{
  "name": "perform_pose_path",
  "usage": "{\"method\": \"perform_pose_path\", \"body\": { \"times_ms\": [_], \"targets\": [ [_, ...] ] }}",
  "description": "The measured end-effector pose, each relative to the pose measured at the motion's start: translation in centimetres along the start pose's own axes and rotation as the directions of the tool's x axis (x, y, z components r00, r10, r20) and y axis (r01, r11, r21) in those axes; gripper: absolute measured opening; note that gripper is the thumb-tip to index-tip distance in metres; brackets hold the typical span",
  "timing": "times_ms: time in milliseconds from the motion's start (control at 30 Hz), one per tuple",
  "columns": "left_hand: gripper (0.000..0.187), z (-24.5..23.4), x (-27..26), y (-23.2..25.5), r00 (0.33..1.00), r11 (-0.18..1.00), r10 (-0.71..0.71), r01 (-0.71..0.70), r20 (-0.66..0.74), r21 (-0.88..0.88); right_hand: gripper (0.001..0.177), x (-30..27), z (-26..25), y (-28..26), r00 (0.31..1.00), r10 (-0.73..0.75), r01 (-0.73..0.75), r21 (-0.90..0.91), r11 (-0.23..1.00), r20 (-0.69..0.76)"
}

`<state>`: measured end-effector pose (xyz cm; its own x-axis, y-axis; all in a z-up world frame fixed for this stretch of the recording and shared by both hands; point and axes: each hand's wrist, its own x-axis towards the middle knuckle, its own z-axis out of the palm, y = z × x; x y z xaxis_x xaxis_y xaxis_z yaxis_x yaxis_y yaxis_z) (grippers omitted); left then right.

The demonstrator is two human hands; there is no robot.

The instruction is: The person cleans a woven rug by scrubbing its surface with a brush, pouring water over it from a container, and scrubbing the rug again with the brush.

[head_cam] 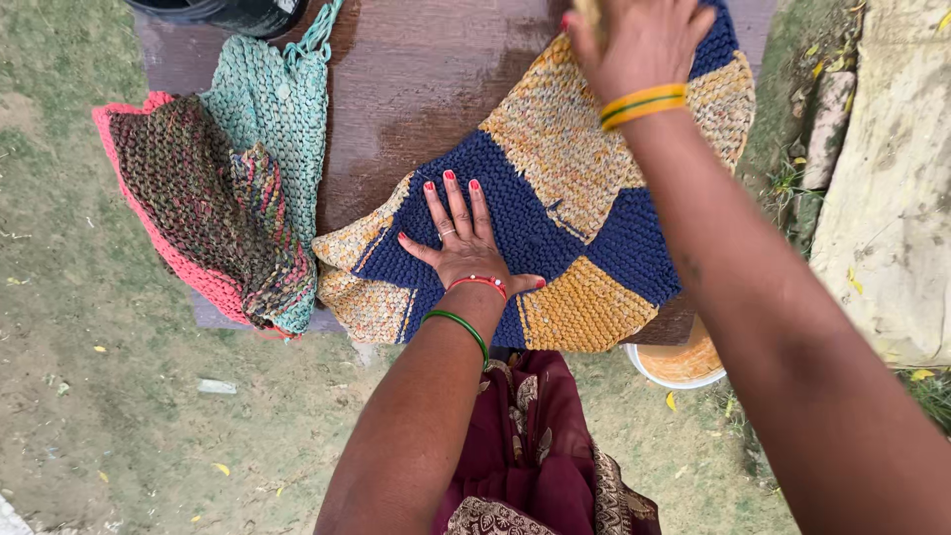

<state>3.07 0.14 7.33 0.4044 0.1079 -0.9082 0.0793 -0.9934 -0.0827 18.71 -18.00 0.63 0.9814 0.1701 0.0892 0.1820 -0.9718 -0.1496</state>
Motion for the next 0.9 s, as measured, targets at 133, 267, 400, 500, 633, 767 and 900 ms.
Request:
{"method": "perform_pose_path", "body": {
  "times_ms": [133,267,400,500,633,767,900],
  "targets": [
    [0.162,1.3,0.9,0.0,1.0,1.0,0.005,-0.005,0.023,-0.003,0.065,-11.0,-4.0,-5.3,0.979,-0.204,0.204,-0.013,0.979,0.001],
    [0.146,3.1,2.9,0.8,0.916,0.98,-0.097,0.156,-0.389,0.124,0.067,-18.1,-6.3,-8.4,0.965,-0.242,0.225,0.156,0.962,0.1],
    [0.158,1.4,1.3,0.3,1.0,1.0,-0.016,0.015,0.009,0.017,0.064,-16.9,-5.8,-6.8,0.947,-0.311,0.299,0.127,0.946,0.085],
    [0.164,-0.3,0.2,0.4,0.999,1.0,-0.019,0.019,0.026,0.02,0.062,-12.9,-4.2,-4.2,0.93,-0.355,0.349,0.071,0.934,0.091],
    [0.163,-0.5,0.2,0.5,0.998,0.999,-0.026,0.024,0.064,0.04,0.062,-5.0,-1.1,2.4,0.953,-0.283,0.274,-0.093,0.957,-0.103],
    [0.163,-0.2,0.3,0.4,0.998,0.999,-0.026,0.024,0.048,0.035,0.054,1.9,0.8,7.8,0.988,0.141,-0.139,0.041,0.989,-0.06],
    [0.164,-0.1,0.0,0.4,0.999,1.0,-0.016,0.016,0.034,0.014,0.056,2.1,-0.6,9.3,0.896,0.442,-0.442,0.18,0.879,0.043]
  ]
}}
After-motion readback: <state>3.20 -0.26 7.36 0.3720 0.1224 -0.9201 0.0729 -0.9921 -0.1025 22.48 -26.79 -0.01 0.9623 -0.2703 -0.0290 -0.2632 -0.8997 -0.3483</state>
